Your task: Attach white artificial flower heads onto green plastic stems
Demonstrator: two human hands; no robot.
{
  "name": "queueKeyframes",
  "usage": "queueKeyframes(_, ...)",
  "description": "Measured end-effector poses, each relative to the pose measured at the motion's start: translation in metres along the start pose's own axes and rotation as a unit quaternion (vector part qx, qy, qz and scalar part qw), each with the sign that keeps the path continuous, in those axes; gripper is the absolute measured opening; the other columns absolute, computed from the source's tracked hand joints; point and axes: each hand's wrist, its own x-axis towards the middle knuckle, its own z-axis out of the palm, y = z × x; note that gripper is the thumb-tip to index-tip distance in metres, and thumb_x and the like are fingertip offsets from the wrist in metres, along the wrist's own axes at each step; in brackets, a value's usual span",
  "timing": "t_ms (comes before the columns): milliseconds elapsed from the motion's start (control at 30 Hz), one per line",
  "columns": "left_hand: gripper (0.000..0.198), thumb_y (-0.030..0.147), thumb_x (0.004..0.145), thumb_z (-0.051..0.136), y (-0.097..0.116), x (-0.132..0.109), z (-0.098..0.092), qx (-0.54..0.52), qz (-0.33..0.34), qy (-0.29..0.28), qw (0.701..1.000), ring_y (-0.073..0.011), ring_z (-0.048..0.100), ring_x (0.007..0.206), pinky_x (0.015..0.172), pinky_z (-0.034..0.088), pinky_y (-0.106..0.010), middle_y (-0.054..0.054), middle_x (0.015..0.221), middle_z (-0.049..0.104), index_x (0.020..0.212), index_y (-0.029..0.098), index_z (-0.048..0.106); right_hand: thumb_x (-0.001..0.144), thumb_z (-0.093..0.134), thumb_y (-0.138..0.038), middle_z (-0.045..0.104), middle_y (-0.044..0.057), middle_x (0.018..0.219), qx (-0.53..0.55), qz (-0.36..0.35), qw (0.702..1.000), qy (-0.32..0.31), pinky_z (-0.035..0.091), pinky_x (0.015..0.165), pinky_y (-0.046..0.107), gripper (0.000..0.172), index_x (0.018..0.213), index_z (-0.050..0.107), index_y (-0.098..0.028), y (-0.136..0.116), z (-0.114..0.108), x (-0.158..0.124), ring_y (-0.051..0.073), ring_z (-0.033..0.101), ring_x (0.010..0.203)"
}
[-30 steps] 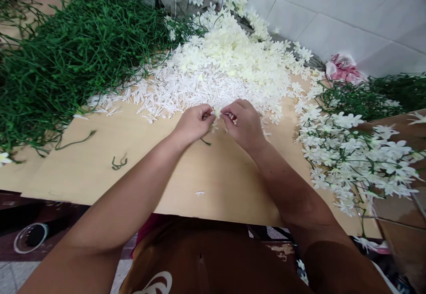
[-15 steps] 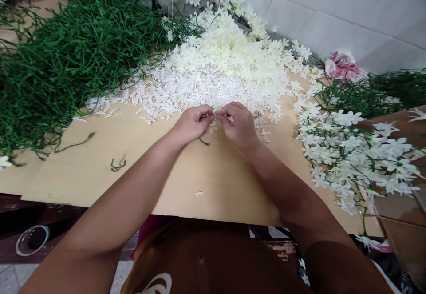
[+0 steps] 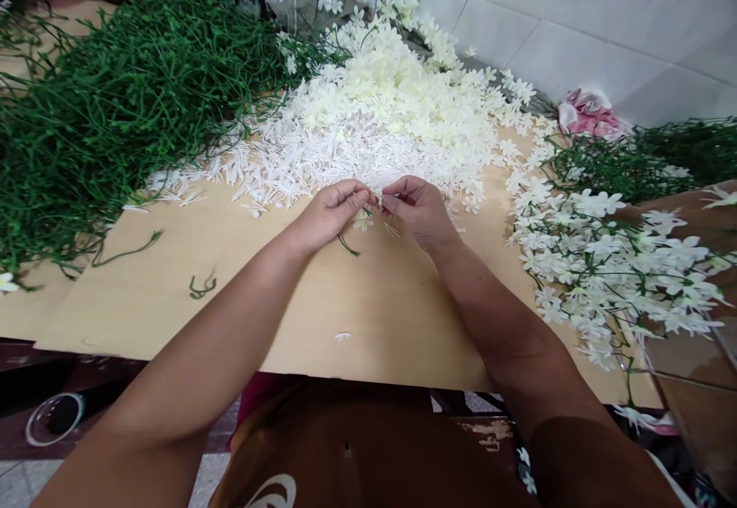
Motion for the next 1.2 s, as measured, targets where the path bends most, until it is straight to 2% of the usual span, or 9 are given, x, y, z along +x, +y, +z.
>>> queueKeyframes(100,0.02,0.035,0.084,0.051,0.0,0.0,-0.001,-0.035,-0.032,0.015,0.999,-0.0086,0.031,0.048,0.05,0.024,-0.024,0.006,0.052,0.036,0.081,0.017,0.059,0.053,0.088,-0.037,0.064,-0.006,0.062,0.062,0.043,0.997,-0.007,0.051,0.06,0.022,0.034,0.07,0.064,-0.02,-0.003,-0.003,-0.001,0.006,0.06,0.057)
queueKeyframes(233,0.01,0.017,0.081,0.048,0.003,0.001,0.001,0.01,-0.051,0.054,0.997,-0.0089,0.041,0.056,0.055,0.031,-0.023,0.003,0.061,0.048,0.077,0.016,0.057,0.048,0.091,-0.038,0.064,-0.007,0.06,0.115,0.089,0.989,-0.029,0.05,0.058,0.02,0.036,0.068,0.066,-0.021,-0.006,0.0,-0.005,0.006,0.06,0.056)
queueKeyframes(333,0.009,0.013,0.082,0.049,0.003,0.001,0.002,0.04,-0.042,0.07,0.996,-0.0085,0.043,0.059,0.057,0.033,-0.022,0.003,0.065,0.052,0.079,0.015,0.058,0.049,0.091,-0.038,0.065,-0.007,0.061,0.127,0.094,0.987,-0.037,0.05,0.059,0.02,0.035,0.069,0.068,-0.021,-0.007,0.003,-0.006,0.006,0.06,0.056)
queueKeyframes(467,0.008,0.015,0.088,0.049,-0.003,0.003,0.0,-0.025,-0.029,0.045,0.998,-0.0073,0.04,0.051,0.052,0.031,-0.021,0.006,0.056,0.046,0.089,0.015,0.057,0.048,0.091,-0.038,0.066,-0.006,0.062,0.121,0.091,0.988,-0.029,0.05,0.059,0.02,0.037,0.072,0.068,-0.021,-0.003,0.003,-0.006,0.006,0.06,0.057)
queueKeyframes(567,0.008,0.021,0.088,0.055,-0.006,0.005,-0.001,-0.067,-0.03,0.018,0.997,-0.0063,0.045,0.05,0.052,0.033,-0.02,0.004,0.06,0.056,0.094,0.015,0.056,0.049,0.091,-0.04,0.065,-0.006,0.063,0.102,0.079,0.991,-0.019,0.051,0.059,0.021,0.039,0.073,0.067,-0.021,-0.001,0.001,-0.005,0.006,0.059,0.057)
queueKeyframes(667,0.017,0.026,0.084,0.063,-0.006,0.006,-0.001,-0.084,-0.031,0.017,0.996,-0.0056,0.05,0.051,0.054,0.038,-0.02,0.002,0.064,0.064,0.096,0.014,0.057,0.049,0.09,-0.042,0.064,-0.006,0.062,0.086,0.063,0.994,-0.006,0.051,0.059,0.022,0.039,0.072,0.066,-0.021,0.0,0.0,-0.005,0.006,0.059,0.057)
queueKeyframes(867,0.019,0.018,0.075,0.07,0.0,0.005,0.0,-0.101,-0.053,0.015,0.993,-0.0056,0.056,0.053,0.06,0.046,-0.021,0.001,0.066,0.068,0.092,0.013,0.06,0.049,0.09,-0.043,0.063,-0.006,0.064,0.077,0.052,0.996,-0.012,0.052,0.061,0.023,0.04,0.071,0.064,-0.021,-0.001,0.001,-0.005,0.007,0.059,0.059)
queueKeyframes(1000,0.016,0.02,0.076,0.069,-0.001,0.007,0.002,-0.093,-0.064,0.033,0.993,-0.005,0.054,0.048,0.054,0.044,-0.02,0.001,0.064,0.068,0.084,0.013,0.058,0.046,0.09,-0.044,0.062,-0.006,0.064,0.074,0.049,0.996,-0.002,0.052,0.063,0.024,0.042,0.07,0.065,-0.021,0.0,0.003,-0.005,0.006,0.058,0.059)
queueKeyframes(1200,0.008,0.015,0.083,0.059,-0.001,0.006,0.005,-0.072,-0.073,0.08,0.991,-0.0046,0.049,0.044,0.047,0.036,-0.019,0.002,0.06,0.063,0.076,0.015,0.053,0.043,0.091,-0.044,0.062,-0.007,0.061,0.072,0.043,0.996,0.025,0.05,0.059,0.022,0.042,0.066,0.065,-0.021,-0.002,0.007,-0.005,0.006,0.055,0.056)
